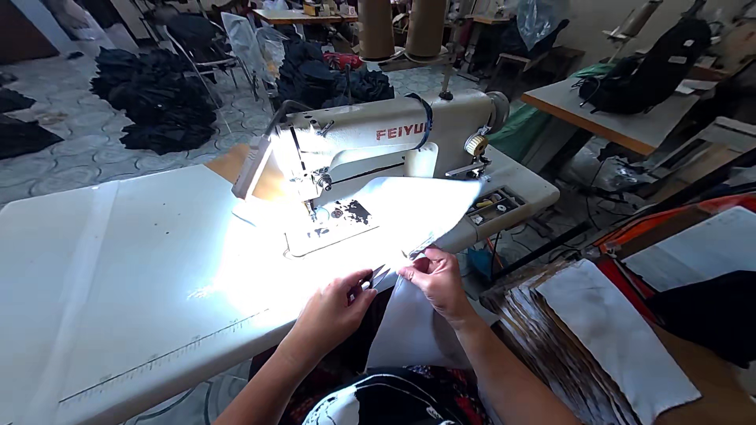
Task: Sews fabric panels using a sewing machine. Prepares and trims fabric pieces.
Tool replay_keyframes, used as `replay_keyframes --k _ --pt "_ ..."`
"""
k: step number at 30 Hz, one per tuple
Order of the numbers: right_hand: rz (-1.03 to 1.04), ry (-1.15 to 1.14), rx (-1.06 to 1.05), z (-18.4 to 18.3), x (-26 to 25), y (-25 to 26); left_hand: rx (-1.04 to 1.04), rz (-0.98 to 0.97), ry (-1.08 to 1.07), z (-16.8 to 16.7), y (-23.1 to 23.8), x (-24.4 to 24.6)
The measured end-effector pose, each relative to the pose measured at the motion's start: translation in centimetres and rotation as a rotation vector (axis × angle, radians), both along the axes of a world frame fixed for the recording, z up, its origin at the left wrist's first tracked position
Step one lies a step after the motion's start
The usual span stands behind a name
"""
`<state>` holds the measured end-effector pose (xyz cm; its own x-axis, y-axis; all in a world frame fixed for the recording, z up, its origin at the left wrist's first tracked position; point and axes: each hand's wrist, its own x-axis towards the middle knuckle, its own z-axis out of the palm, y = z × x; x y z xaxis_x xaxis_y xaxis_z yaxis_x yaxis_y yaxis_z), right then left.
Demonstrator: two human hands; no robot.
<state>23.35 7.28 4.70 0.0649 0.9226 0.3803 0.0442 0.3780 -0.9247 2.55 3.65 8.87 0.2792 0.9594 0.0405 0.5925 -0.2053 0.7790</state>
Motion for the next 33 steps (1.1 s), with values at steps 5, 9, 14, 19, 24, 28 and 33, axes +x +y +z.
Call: replay_keyframes --k 5,9,14,19,24,28,33 --pt "0.113 -0.046 -0.121 1.0 0.1 -0.7 0.009 -0.079 0.001 0.1 0.3 0.1" --pt "0.212 -0.036 -0.181 1.6 0.3 -1.1 -0.009 -0.156 0.005 0.1 0.7 0.1" --pt "0.308 -0.007 -0.186 1.6 0.2 -1.1 -0.031 -0.199 0.007 0.2 1.0 0.2" --pt "0.355 0.001 -0.195 1.4 0.2 -1.0 -0.017 -0.230 -0.022 0.1 1.2 0.3" --pt "0.350 -0.042 -0.211 1.5 0.5 -1.0 -0.065 -0.226 0.002 0.3 1.3 0.3" --pt "0.124 0.015 -0.067 1.6 3.0 -0.4 -0.091 -0.273 -0.027 0.0 2.1 0.3" --pt "-0.460 -0.024 0.218 4.8 10.0 -0.9 0.026 -0.129 0.173 -1.7 5.8 0.8"
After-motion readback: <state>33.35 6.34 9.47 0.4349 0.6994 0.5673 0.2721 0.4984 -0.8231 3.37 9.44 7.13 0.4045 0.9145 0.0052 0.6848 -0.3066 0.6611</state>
